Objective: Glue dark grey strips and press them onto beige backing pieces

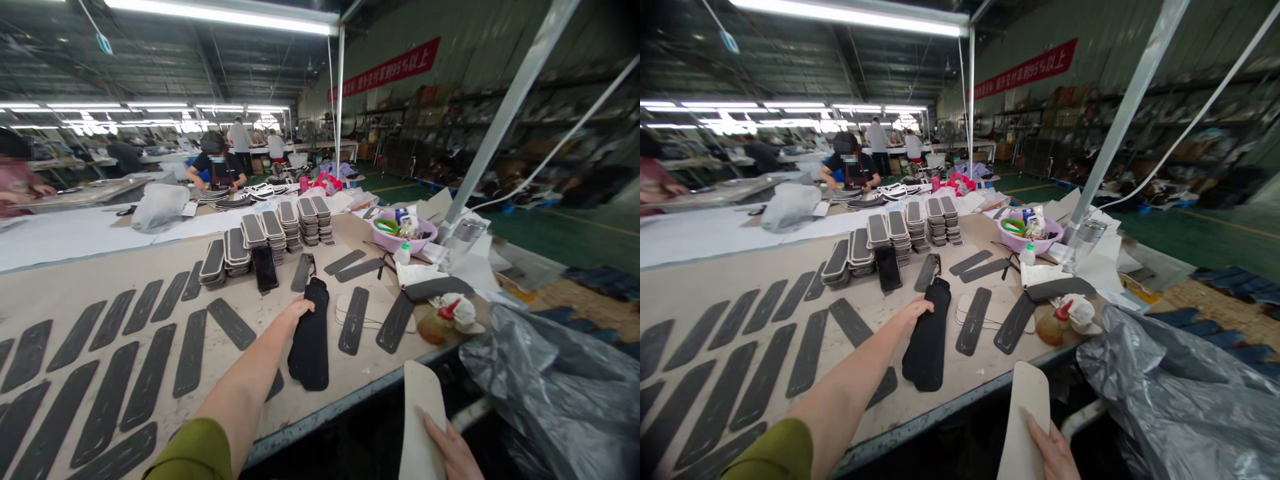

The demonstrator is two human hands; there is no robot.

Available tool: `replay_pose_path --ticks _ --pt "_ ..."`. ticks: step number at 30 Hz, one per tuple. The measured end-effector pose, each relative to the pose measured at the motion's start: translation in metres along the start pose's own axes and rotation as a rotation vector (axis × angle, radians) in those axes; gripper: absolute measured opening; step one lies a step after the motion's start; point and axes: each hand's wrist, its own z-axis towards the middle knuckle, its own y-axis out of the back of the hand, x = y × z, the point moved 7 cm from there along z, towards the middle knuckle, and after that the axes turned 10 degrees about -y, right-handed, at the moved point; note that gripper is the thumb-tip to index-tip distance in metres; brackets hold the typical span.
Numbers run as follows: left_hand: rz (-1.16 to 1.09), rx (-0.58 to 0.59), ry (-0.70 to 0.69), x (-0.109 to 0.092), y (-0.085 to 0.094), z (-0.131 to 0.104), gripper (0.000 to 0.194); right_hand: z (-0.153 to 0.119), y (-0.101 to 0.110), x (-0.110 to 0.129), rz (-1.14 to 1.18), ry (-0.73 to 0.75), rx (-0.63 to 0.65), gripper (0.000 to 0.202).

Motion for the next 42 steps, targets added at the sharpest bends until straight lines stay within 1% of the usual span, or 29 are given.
replay_pose_path --ticks 3,5,7,9,10,11,12,13,14,15,16,17,18,19,20,21,22,24,25,28,30,32,34,36,38,40,42 --pt "0.121 -0.025 -0.058 -0.007 0.001 -0.003 0.032 0.001 0.004 -0.002 0.038 -0.010 -0.034 0.076" --pt "0.196 -0.074 -0.120 -0.018 0.008 -0.007 0.032 0.001 0.004 -0.003 0.014 0.003 -0.039 0.078" --pt "0.255 -0.134 -0.202 -0.033 0.016 -0.018 0.039 -0.001 0.000 -0.001 -0.041 0.042 -0.010 0.080" --pt "0.285 -0.170 -0.292 -0.043 0.019 -0.040 0.052 -0.006 -0.006 0.001 -0.099 0.102 0.015 0.082" --pt "0.290 -0.168 -0.332 -0.044 0.017 -0.055 0.056 -0.007 -0.008 0.002 -0.112 0.128 0.017 0.082" --pt "0.290 -0.156 -0.365 -0.039 0.012 -0.075 0.056 -0.008 -0.010 0.002 -0.108 0.144 0.008 0.081" --pt "0.288 -0.134 -0.387 -0.030 0.006 -0.098 0.053 -0.008 -0.010 0.001 -0.086 0.153 -0.009 0.081" --pt "0.273 -0.097 -0.401 -0.015 -0.003 -0.123 0.049 -0.008 -0.011 -0.001 -0.052 0.157 -0.033 0.080" --pt "0.256 -0.061 -0.398 0.004 -0.014 -0.150 0.046 -0.007 -0.011 -0.003 -0.011 0.168 -0.066 0.079" --pt "0.221 -0.002 -0.391 0.025 -0.027 -0.177 0.047 -0.005 -0.013 -0.006 0.025 0.180 -0.100 0.078" --pt "0.105 0.115 -0.389 0.046 -0.043 -0.202 0.053 -0.005 -0.017 -0.010 0.051 0.200 -0.130 0.077" --pt "-0.004 0.218 -0.340 0.069 -0.059 -0.225 0.060 -0.005 -0.024 -0.014 0.064 0.222 -0.148 0.076" --pt "-0.108 0.279 -0.267 0.090 -0.069 -0.244 0.065 -0.005 -0.033 -0.020 0.072 0.237 -0.151 0.074" --pt "-0.201 0.303 -0.217 0.107 -0.074 -0.259 0.064 -0.007 -0.045 -0.027 0.078 0.239 -0.136 0.073" --pt "-0.262 0.285 -0.171 0.120 -0.073 -0.268 0.059 -0.009 -0.059 -0.034 0.084 0.232 -0.106 0.072" --pt "-0.297 0.230 -0.145 0.128 -0.064 -0.273 0.053 -0.011 -0.074 -0.041 0.090 0.222 -0.065 0.071" --pt "-0.306 0.155 -0.136 0.132 -0.049 -0.275 0.048 -0.014 -0.088 -0.047 0.093 0.219 -0.022 0.071" --pt "-0.257 0.003 -0.136 0.134 -0.008 -0.277 0.039 -0.020 -0.111 -0.055 0.071 0.249 0.040 0.071" --pt "-0.211 -0.053 -0.140 0.132 0.014 -0.278 0.036 -0.021 -0.120 -0.057 0.026 0.272 0.056 0.070" --pt "0.010 -0.186 -0.177 0.127 0.078 -0.286 0.027 -0.018 -0.135 -0.065 -0.183 0.300 0.068 0.070" --pt "0.189 -0.281 -0.226 0.126 0.110 -0.296 0.024 -0.012 -0.142 -0.072 -0.320 0.292 0.088 0.071" --pt "0.360 -0.342 -0.309 0.125 0.131 -0.310 0.024 -0.006 -0.147 -0.080 -0.401 0.288 0.109 0.074" --pt "0.518 -0.377 -0.424 0.124 0.145 -0.327 0.023 -0.001 -0.152 -0.087 -0.444 0.287 0.113 0.076" --pt "0.681 -0.425 -0.527 0.123 0.160 -0.344 0.022 0.004 -0.154 -0.091 -0.453 0.292 0.082 0.076" --pt "0.856 -0.451 -0.579 0.125 0.177 -0.358 0.022 0.008 -0.154 -0.093 -0.465 0.302 0.044 0.074" --pt "1.026 -0.411 -0.595 0.129 0.192 -0.364 0.024 0.012 -0.153 -0.095 -0.480 0.302 0.019 0.070" --pt "1.163 -0.324 -0.610 0.132 0.203 -0.363 0.024 0.015 -0.152 -0.097 -0.494 0.290 0.005 0.064"
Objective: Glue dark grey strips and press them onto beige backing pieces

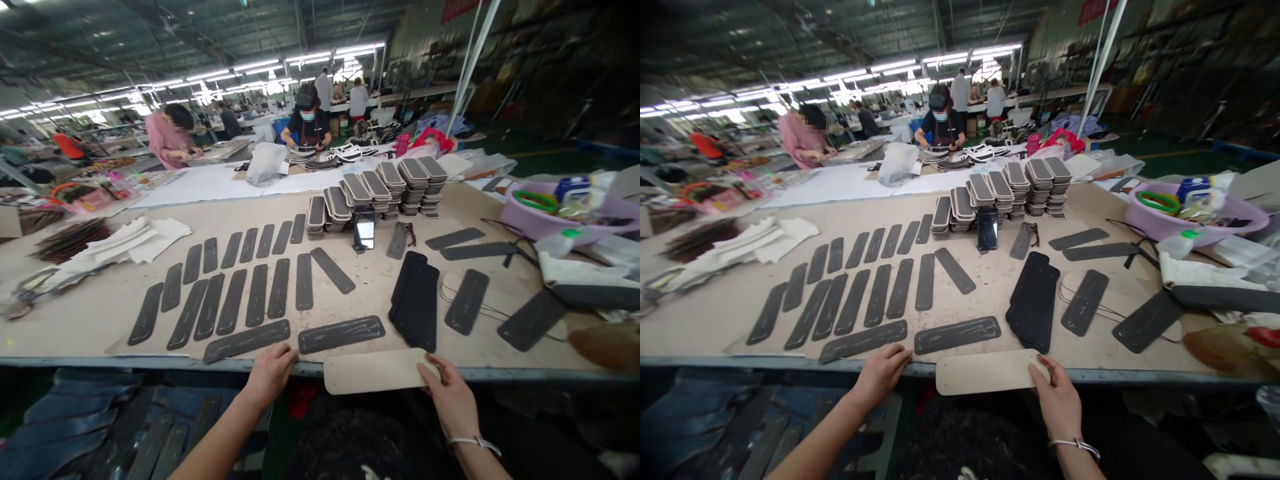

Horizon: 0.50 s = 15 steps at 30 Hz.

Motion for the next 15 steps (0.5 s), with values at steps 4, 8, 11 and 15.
replay_pose_path --ticks 4,8,11,15 --pt "0.080 0.153 -0.163 0.008 -0.005 0.010 0.025 0.001 0.004 -0.006 -0.024 -0.029 -0.032 0.057" --pt "0.123 0.263 -0.264 0.005 -0.011 0.021 0.025 -0.001 0.011 -0.010 -0.017 -0.040 -0.057 0.059" --pt "0.130 0.314 -0.316 0.002 -0.012 0.026 0.020 -0.004 0.013 -0.012 0.033 -0.045 -0.049 0.058" --pt "0.106 0.333 -0.399 -0.004 -0.012 0.031 0.015 -0.007 0.012 -0.012 0.067 -0.058 -0.045 0.059"
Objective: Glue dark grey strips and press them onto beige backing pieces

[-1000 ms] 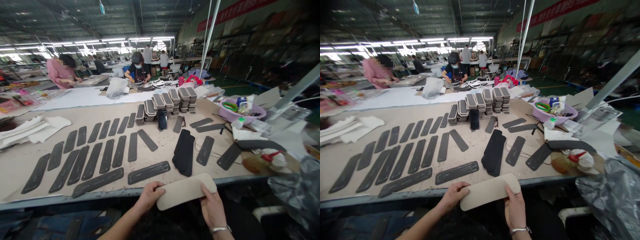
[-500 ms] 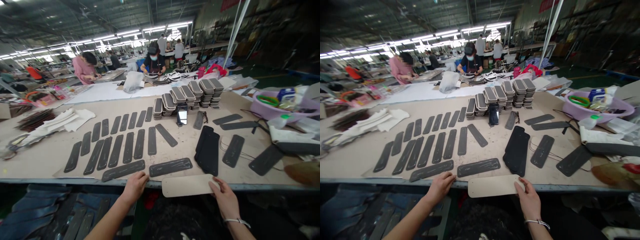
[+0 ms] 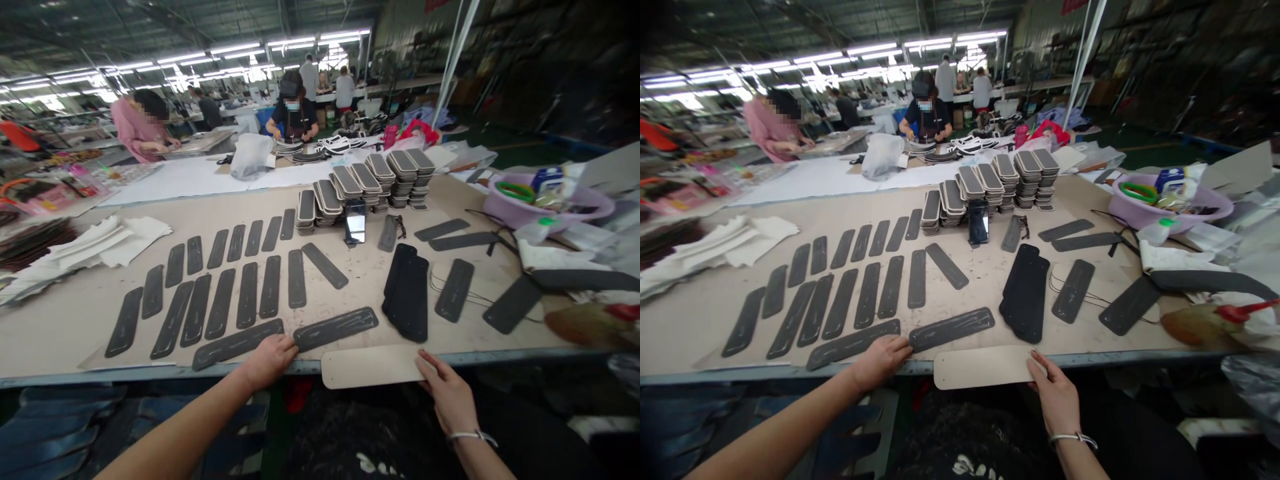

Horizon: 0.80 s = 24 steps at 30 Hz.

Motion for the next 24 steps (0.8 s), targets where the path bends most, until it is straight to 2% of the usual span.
replay_pose_path --ticks 4,6,8,12,15,17,20,24 --pt "0.056 -0.035 -0.081 -0.002 0.004 0.007 0.018 -0.003 -0.002 0.003 0.028 -0.013 0.008 0.058" --pt "0.064 -0.114 -0.070 0.000 0.015 0.009 0.018 -0.006 -0.004 0.005 0.044 -0.011 0.008 0.057" --pt "0.036 -0.235 -0.005 0.006 0.036 0.008 0.016 -0.009 -0.009 0.008 0.059 0.002 0.008 0.057" --pt "-0.036 -0.479 0.123 0.016 0.094 0.002 0.011 -0.013 -0.034 0.013 0.046 0.054 0.018 0.059" --pt "-0.061 -0.555 0.134 0.015 0.131 -0.002 0.008 -0.013 -0.058 0.015 -0.047 0.101 0.038 0.061" --pt "-0.086 -0.573 0.133 0.011 0.147 -0.004 0.007 -0.014 -0.069 0.018 -0.150 0.150 0.054 0.060" --pt "-0.120 -0.580 0.130 0.003 0.158 -0.006 0.007 -0.023 -0.076 0.029 -0.324 0.290 0.076 0.057" --pt "-0.156 -0.576 0.136 -0.005 0.158 -0.008 0.007 -0.039 -0.073 0.044 -0.512 0.457 0.101 0.060"
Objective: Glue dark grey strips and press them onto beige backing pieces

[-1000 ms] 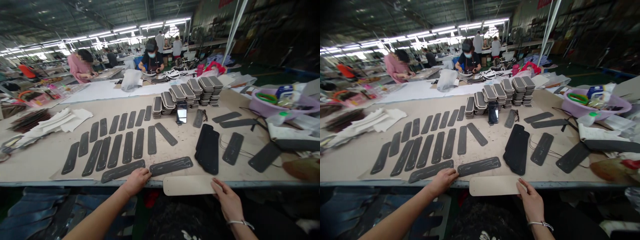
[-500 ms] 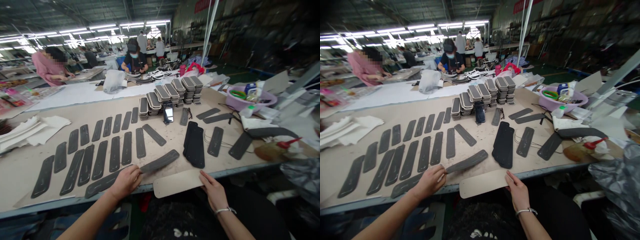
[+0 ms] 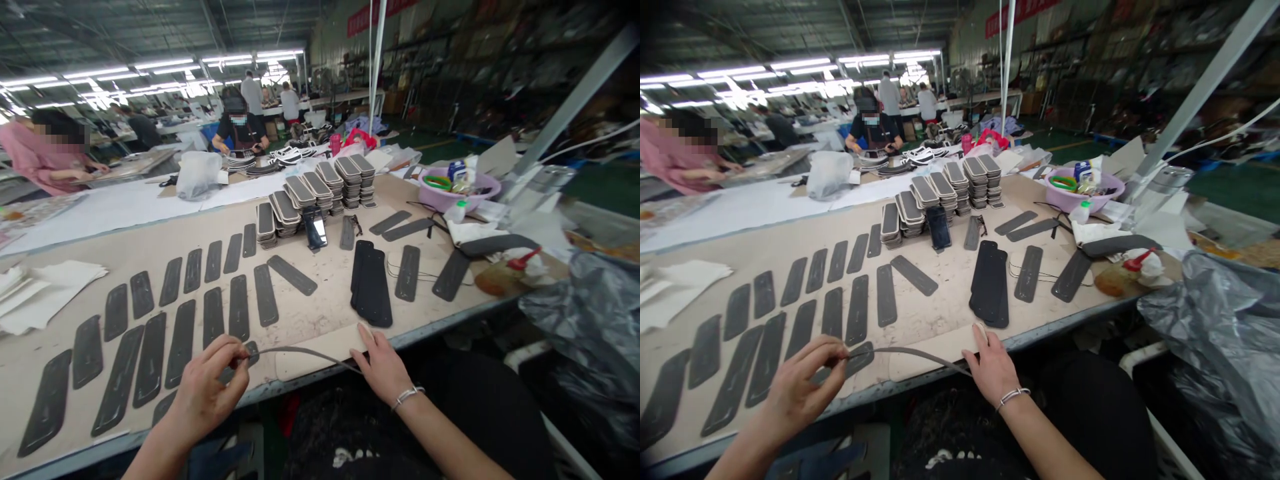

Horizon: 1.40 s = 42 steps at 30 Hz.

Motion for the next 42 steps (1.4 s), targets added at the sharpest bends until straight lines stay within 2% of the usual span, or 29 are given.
replay_pose_path --ticks 4,8,10,13,15,19,22,24,27,30,32,36,42 --pt "-0.014 -0.017 0.019 -0.006 0.004 0.002 0.005 -0.005 0.016 0.002 -0.077 0.084 0.012 0.058" --pt "-0.029 -0.048 0.046 -0.013 0.014 0.008 0.007 -0.016 0.022 -0.004 -0.039 0.142 0.104 0.054" --pt "-0.051 -0.041 0.060 -0.016 0.015 0.009 0.008 -0.025 0.017 -0.009 0.085 0.099 0.182 0.055" --pt "-0.113 0.003 0.063 -0.017 0.010 0.005 0.011 -0.030 0.007 -0.015 0.392 -0.059 0.262 0.054" --pt "-0.153 0.036 0.060 -0.016 0.004 0.001 0.013 -0.028 0.003 -0.013 0.486 -0.097 0.247 0.047" --pt "-0.205 0.055 0.098 -0.015 0.001 -0.009 0.014 -0.019 0.007 0.001 0.496 -0.087 0.186 0.043" --pt "-0.256 0.046 0.206 -0.012 0.002 -0.019 0.015 -0.017 0.012 0.007 0.399 -0.097 0.163 0.046" --pt "-0.307 0.036 0.334 -0.003 -0.003 -0.030 0.017 -0.018 0.013 0.006 0.332 -0.118 0.173 0.049" --pt "-0.453 0.064 0.608 0.019 -0.029 -0.057 0.025 -0.020 0.012 -0.002 0.266 -0.151 0.206 0.047" --pt "-0.657 0.138 0.876 0.037 -0.075 -0.088 0.037 -0.018 0.014 -0.011 0.148 -0.166 0.208 0.041" --pt "-0.741 0.176 0.993 0.045 -0.103 -0.102 0.040 -0.012 0.016 -0.014 0.050 -0.158 0.189 0.037" --pt "-0.721 0.205 1.068 0.062 -0.136 -0.104 0.038 0.007 0.019 -0.011 -0.122 -0.136 0.162 0.033" --pt "-0.547 0.310 1.025 0.087 -0.160 -0.091 0.034 0.029 0.015 -0.011 -0.281 -0.165 0.184 0.029"
